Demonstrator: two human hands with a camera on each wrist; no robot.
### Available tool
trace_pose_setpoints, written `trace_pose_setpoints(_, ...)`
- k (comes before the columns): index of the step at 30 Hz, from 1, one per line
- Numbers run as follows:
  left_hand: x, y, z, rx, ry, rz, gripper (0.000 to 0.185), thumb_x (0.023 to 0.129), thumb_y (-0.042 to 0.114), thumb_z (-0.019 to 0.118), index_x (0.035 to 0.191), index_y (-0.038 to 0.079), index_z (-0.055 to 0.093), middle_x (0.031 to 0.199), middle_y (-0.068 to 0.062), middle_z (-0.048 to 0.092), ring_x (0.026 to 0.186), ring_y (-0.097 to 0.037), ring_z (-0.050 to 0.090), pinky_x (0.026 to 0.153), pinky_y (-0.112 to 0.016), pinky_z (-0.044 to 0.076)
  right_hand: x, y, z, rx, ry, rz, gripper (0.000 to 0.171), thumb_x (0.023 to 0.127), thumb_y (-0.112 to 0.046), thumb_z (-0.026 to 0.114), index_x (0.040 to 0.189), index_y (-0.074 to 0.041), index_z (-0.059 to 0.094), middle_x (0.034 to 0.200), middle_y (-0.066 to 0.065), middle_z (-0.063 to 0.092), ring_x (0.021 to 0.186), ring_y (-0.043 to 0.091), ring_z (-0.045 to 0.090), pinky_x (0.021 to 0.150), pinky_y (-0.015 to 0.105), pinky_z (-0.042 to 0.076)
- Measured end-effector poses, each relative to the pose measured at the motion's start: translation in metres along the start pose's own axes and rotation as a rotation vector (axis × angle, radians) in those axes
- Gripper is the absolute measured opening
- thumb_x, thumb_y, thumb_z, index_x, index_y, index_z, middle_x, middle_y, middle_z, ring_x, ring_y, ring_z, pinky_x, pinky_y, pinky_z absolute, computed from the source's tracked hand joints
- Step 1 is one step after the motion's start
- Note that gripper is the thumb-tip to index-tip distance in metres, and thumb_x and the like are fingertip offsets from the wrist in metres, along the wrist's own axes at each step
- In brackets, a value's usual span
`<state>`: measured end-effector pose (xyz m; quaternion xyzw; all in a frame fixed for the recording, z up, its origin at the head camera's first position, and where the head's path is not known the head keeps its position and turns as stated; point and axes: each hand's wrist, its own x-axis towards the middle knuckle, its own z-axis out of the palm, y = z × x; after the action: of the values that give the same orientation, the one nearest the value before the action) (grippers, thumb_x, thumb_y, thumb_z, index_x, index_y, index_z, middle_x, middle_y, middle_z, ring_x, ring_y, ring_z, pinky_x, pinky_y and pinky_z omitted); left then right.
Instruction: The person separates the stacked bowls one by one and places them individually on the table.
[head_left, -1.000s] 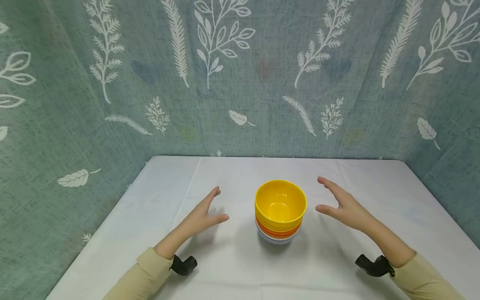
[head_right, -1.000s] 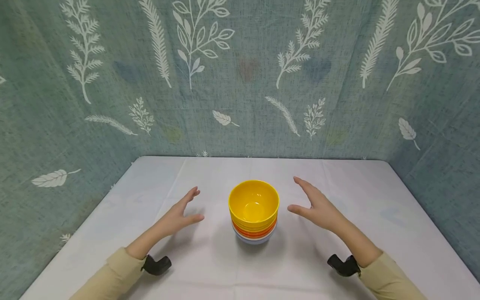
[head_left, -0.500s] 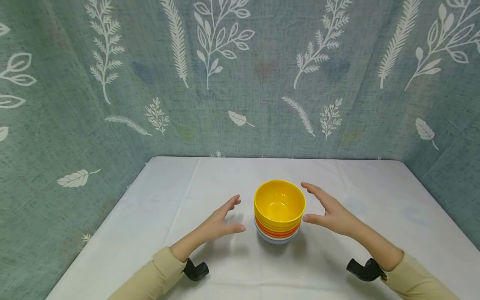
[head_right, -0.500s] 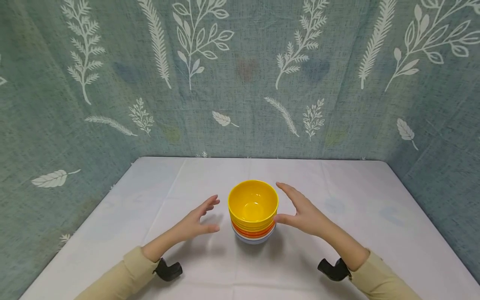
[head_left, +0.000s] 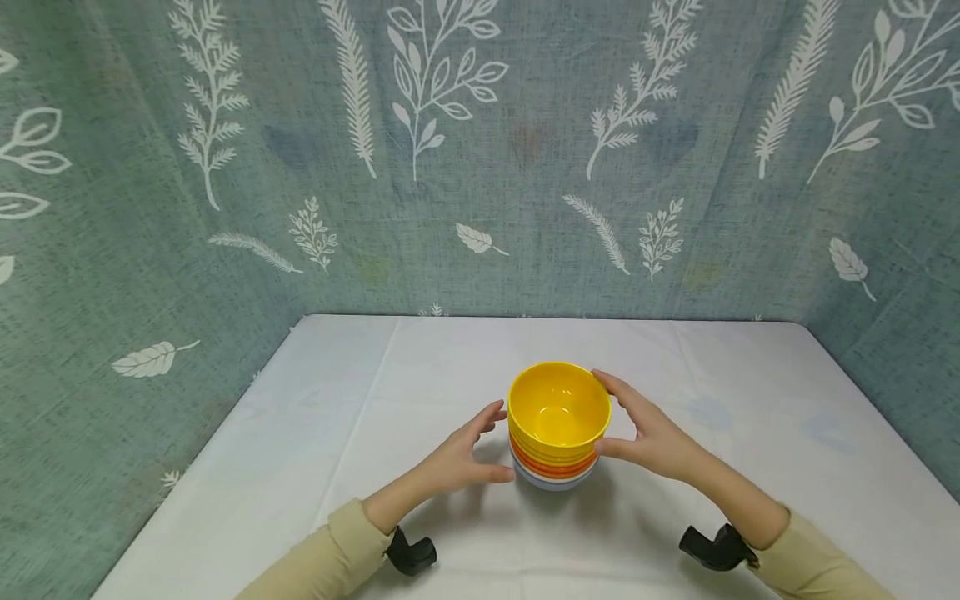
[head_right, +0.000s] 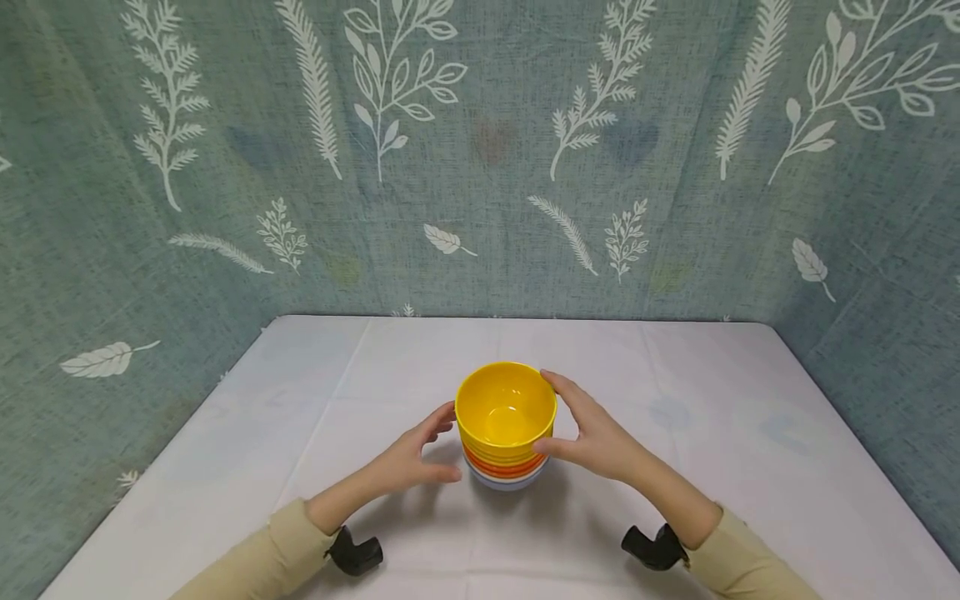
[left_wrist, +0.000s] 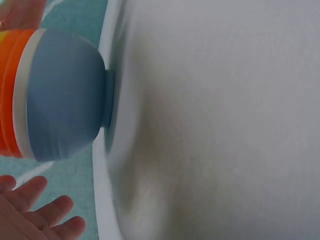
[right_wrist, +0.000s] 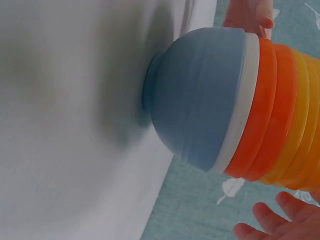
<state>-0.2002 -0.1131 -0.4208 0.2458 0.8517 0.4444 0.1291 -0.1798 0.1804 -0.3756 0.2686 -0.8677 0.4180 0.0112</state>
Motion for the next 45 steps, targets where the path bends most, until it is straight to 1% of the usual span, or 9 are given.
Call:
trace_pose_setpoints(5, 0.001, 0.003, 0.009, -0.027, -0.028, 0.024, 0.096, 0.075, 0.037, 0.074, 0.147, 0.017, 0.013, 0.145, -0.008, 0.033, 0.13, -0.031, 0.035, 0.103, -0.054, 0.029, 0.002, -0.001, 0.005, 0.024, 0.012, 0.004, 0.082, 0.079, -0.027, 0.07, 0.144, -0.009, 0.023, 0.146, 0.017, 0.029, 0.131, 0.039, 0.029, 0.1, 0.06, 0.028)
trace_pose_setpoints(10, 0.004, 0.004, 0.014, -0.048, -0.042, 0.047, 0.097, 0.074, 0.04, 0.074, 0.147, 0.017, 0.014, 0.146, -0.007, 0.03, 0.129, -0.031, 0.036, 0.102, -0.053, 0.031, 0.002, -0.001, 0.008, 0.042, 0.022, -0.01, 0.083, 0.079, -0.027, 0.071, 0.144, -0.009, 0.023, 0.145, 0.018, 0.029, 0.128, 0.04, 0.032, 0.098, 0.06, 0.031)
trace_pose_setpoints(15, 0.007, 0.005, 0.018, -0.062, -0.031, 0.046, 0.097, 0.074, 0.037, 0.075, 0.146, 0.015, 0.015, 0.144, -0.009, 0.032, 0.127, -0.033, 0.037, 0.101, -0.053, 0.033, 0.003, 0.0, 0.012, 0.077, 0.038, -0.042, 0.085, 0.077, -0.025, 0.072, 0.145, -0.011, 0.022, 0.146, 0.017, 0.027, 0.127, 0.04, 0.034, 0.096, 0.062, 0.032)
trace_pose_setpoints(21, 0.011, 0.004, 0.02, -0.098, -0.033, 0.031, 0.097, 0.073, 0.038, 0.075, 0.146, 0.013, 0.016, 0.143, -0.009, 0.034, 0.126, -0.033, 0.039, 0.101, -0.052, 0.034, 0.003, 0.001, 0.016, 0.104, 0.058, -0.054, 0.087, 0.077, -0.024, 0.073, 0.146, -0.015, 0.021, 0.149, 0.014, 0.021, 0.13, 0.039, 0.028, 0.098, 0.065, 0.027)
trace_pose_setpoints(24, 0.012, 0.004, 0.021, -0.102, -0.031, 0.03, 0.097, 0.072, 0.037, 0.076, 0.146, 0.013, 0.017, 0.143, -0.007, 0.035, 0.126, -0.032, 0.039, 0.101, -0.052, 0.033, 0.003, 0.0, 0.018, 0.12, 0.064, -0.045, 0.087, 0.076, -0.024, 0.074, 0.145, -0.016, 0.022, 0.15, 0.012, 0.02, 0.132, 0.039, 0.026, 0.099, 0.064, 0.025)
trace_pose_setpoints(27, 0.013, 0.004, 0.021, -0.108, -0.026, 0.037, 0.096, 0.072, 0.034, 0.076, 0.146, 0.015, 0.017, 0.142, -0.006, 0.036, 0.125, -0.031, 0.04, 0.101, -0.052, 0.033, 0.004, -0.002, 0.019, 0.138, 0.07, -0.033, 0.088, 0.075, -0.025, 0.074, 0.145, -0.015, 0.022, 0.15, 0.013, 0.02, 0.133, 0.039, 0.024, 0.1, 0.064, 0.023)
trace_pose_setpoints(32, 0.014, 0.004, 0.022, -0.116, -0.025, 0.051, 0.098, 0.072, 0.031, 0.077, 0.146, 0.016, 0.016, 0.143, -0.005, 0.035, 0.125, -0.03, 0.04, 0.1, -0.054, 0.032, 0.006, -0.004, 0.023, 0.151, 0.095, -0.014, 0.09, 0.074, -0.025, 0.075, 0.145, -0.01, 0.021, 0.149, 0.015, 0.021, 0.134, 0.04, 0.022, 0.1, 0.066, 0.02)
trace_pose_setpoints(41, 0.014, 0.004, 0.023, -0.108, -0.023, 0.054, 0.099, 0.072, 0.033, 0.077, 0.147, 0.016, 0.015, 0.144, -0.005, 0.033, 0.125, -0.029, 0.039, 0.1, -0.054, 0.032, 0.006, -0.009, 0.025, 0.115, 0.122, 0.026, 0.092, 0.074, -0.026, 0.075, 0.145, -0.01, 0.02, 0.149, 0.015, 0.022, 0.133, 0.04, 0.024, 0.097, 0.068, 0.022)
trace_pose_setpoints(45, 0.014, 0.003, 0.023, -0.106, -0.023, 0.063, 0.098, 0.072, 0.031, 0.077, 0.147, 0.017, 0.015, 0.144, -0.004, 0.034, 0.125, -0.028, 0.04, 0.1, -0.054, 0.032, 0.006, -0.012, 0.026, 0.101, 0.131, 0.049, 0.093, 0.073, -0.026, 0.076, 0.145, -0.008, 0.02, 0.148, 0.015, 0.023, 0.133, 0.039, 0.025, 0.098, 0.066, 0.023)
